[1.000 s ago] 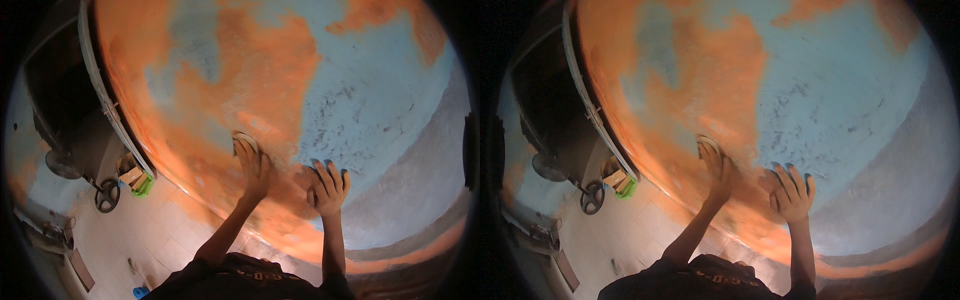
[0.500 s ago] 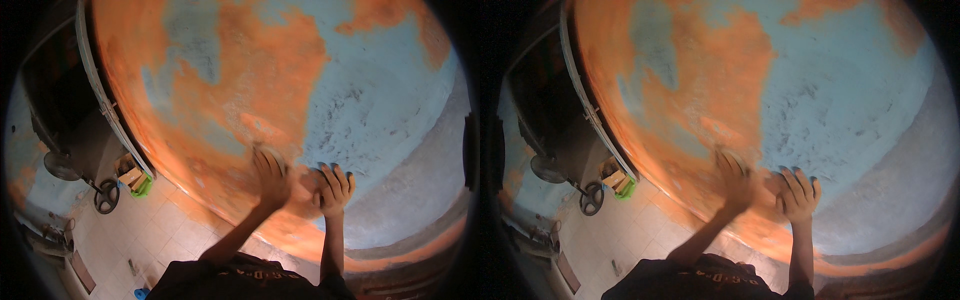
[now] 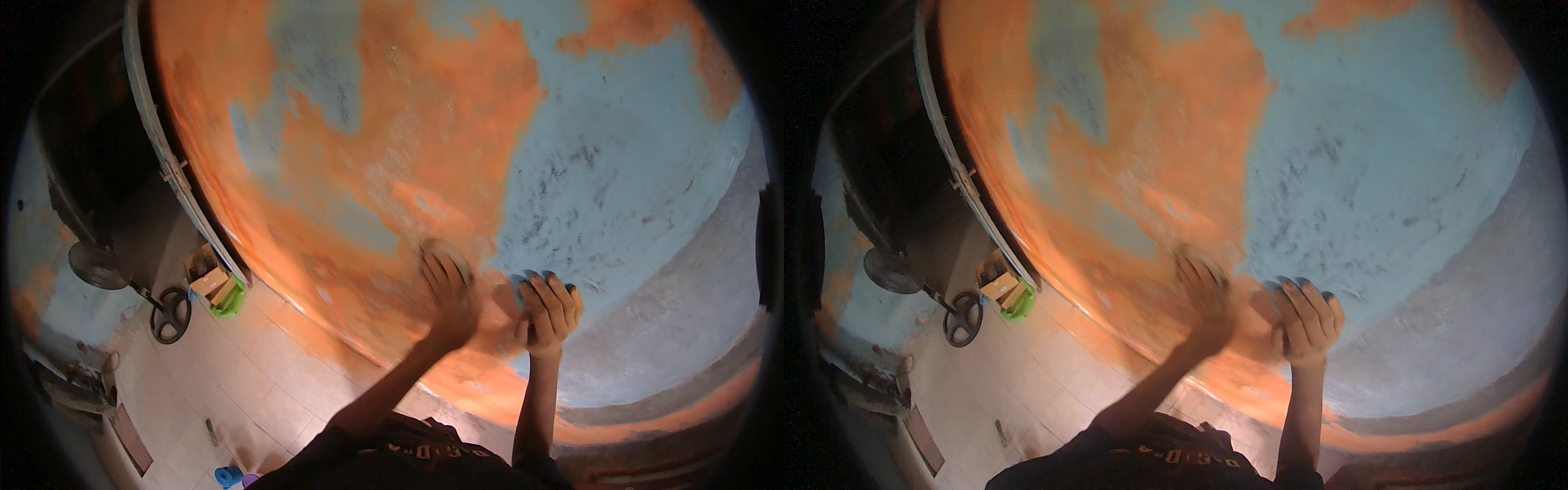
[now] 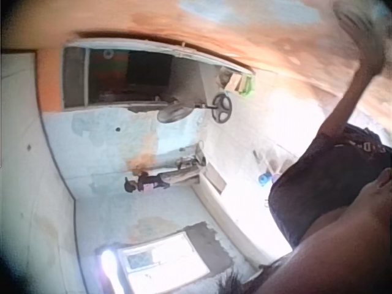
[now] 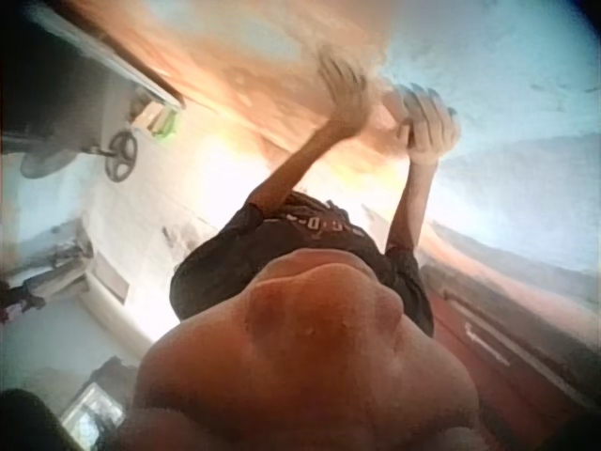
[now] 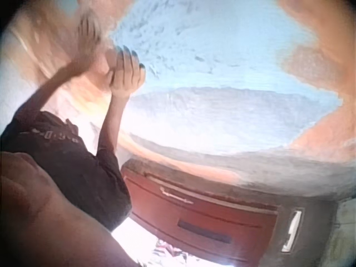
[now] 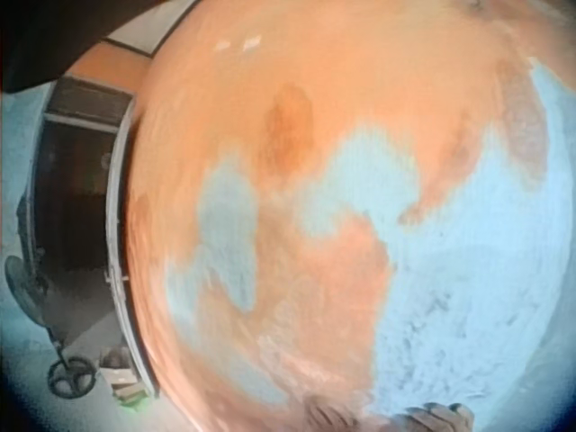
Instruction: The person sands a wall with a textured surface by hand using a piece of sandpaper.
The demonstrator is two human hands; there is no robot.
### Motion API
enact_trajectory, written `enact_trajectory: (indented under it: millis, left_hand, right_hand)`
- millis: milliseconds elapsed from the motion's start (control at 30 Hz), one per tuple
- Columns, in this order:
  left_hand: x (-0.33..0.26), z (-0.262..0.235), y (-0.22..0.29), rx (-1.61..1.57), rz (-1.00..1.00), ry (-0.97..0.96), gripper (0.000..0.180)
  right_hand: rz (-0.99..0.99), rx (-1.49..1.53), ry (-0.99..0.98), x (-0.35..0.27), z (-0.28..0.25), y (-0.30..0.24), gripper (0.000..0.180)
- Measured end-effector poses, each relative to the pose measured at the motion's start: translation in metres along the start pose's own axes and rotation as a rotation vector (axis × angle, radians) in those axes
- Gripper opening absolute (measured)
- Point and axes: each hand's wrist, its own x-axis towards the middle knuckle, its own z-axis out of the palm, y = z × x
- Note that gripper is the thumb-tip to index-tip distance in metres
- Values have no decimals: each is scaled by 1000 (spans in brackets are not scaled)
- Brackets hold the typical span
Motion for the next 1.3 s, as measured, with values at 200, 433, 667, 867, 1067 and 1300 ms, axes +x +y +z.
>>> enact_trajectory:
  millis: [200,433,667,867,1067,1300]
  left_hand:
    - [23,-18,0,67,21,-355,61]
    - [16,-21,23,-233,-20,2,46]
    - [17,-22,71,-215,-60,69,54]
    - [-3,5,65,-116,-108,8,68]
    - [29,-32,66,-264,-208,235,73]
    - [-20,21,94,-306,-333,66,80]
  right_hand:
    - [-4,24,76,5,2,0,26]
    - [0,62,63,2,1,3,26]
    - [-13,104,80,-2,2,5,27]
    - [24,195,-1,-2,-4,2,30]
    - [60,93,-178,30,-33,16,31]
    - [64,-174,-198,32,-35,21,39]
